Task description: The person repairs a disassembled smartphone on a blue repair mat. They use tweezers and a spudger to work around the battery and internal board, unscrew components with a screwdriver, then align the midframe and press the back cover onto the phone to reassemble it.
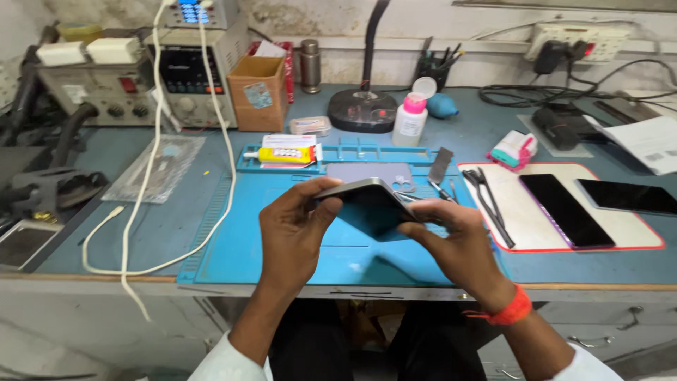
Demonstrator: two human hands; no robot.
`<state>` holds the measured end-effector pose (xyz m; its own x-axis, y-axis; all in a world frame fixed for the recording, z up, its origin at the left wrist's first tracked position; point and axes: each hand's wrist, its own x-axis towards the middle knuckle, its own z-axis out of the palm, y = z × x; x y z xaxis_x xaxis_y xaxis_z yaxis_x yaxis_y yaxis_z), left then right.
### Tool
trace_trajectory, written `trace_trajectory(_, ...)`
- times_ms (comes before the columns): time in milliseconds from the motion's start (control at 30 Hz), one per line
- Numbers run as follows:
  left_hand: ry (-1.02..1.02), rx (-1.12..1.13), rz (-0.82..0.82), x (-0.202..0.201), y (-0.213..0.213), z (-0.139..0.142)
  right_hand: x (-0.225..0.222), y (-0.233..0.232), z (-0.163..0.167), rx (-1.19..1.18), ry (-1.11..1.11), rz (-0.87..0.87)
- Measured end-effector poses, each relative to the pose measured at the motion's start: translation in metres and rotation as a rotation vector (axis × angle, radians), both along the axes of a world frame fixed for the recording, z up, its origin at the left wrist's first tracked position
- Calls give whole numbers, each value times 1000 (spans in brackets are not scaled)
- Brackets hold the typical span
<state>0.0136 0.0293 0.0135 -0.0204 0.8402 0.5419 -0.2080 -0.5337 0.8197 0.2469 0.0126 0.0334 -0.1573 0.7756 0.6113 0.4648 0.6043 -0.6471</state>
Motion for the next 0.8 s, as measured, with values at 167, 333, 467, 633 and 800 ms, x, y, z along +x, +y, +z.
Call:
trace_trajectory(167, 96, 22, -115, -15, 9, -8, 12, 0, -2, 75, -128, -64)
trace_trajectory(333, 482, 1, -12, -14, 3, -4, 12, 2, 0, -5, -334, -91)
trace_trajectory(467, 574, 129, -18, -3, 3, -2, 6, 3, -3, 103, -352, -5)
trace_trajectory(633, 538, 222, -23, -2, 6, -3, 4, 1, -2, 142, -318, 26)
trace_trajectory(800, 537, 255, 7, 0, 4, -6, -2, 0, 0, 246, -383, 10)
